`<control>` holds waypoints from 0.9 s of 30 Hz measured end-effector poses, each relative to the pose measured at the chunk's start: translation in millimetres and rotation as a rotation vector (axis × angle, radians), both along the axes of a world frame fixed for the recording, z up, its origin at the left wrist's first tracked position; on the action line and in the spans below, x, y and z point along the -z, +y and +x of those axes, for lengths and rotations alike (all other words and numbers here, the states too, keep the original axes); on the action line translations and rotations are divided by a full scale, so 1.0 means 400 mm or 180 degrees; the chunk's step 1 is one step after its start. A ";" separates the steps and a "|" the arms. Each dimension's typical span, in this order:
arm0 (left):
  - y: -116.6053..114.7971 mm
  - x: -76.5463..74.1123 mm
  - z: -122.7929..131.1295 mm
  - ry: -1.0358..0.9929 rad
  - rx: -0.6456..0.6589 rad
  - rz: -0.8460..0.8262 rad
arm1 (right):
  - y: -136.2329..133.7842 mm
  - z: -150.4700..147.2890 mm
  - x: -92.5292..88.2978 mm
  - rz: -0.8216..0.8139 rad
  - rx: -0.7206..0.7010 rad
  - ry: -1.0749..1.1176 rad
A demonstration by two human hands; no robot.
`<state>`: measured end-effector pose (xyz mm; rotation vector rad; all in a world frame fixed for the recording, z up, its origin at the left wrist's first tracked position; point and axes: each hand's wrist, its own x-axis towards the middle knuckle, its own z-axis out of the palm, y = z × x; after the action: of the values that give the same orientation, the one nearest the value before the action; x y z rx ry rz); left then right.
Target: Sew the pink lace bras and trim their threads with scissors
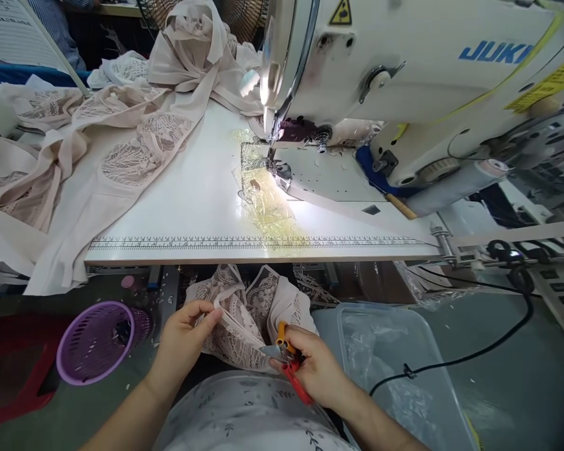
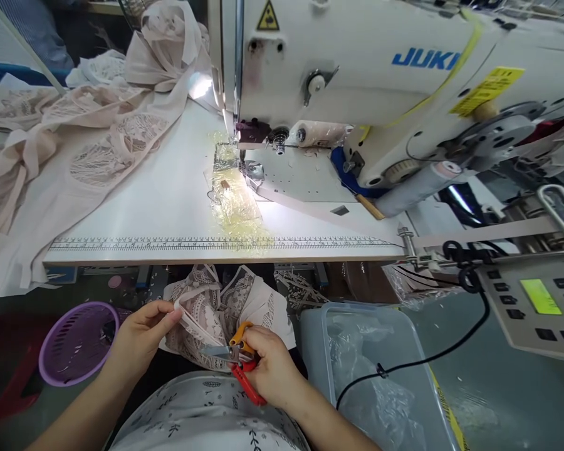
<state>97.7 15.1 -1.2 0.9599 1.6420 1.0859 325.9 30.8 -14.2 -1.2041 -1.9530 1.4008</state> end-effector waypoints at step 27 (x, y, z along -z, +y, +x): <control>0.025 -0.089 0.053 -0.0028 -0.0533 0.0999 | 0.006 -0.015 -0.025 -0.1780 0.0354 0.1120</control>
<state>118.8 25.1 34.5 1.0267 1.5951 1.4917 320.0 33.0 -4.4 -1.1612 -1.2754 2.0141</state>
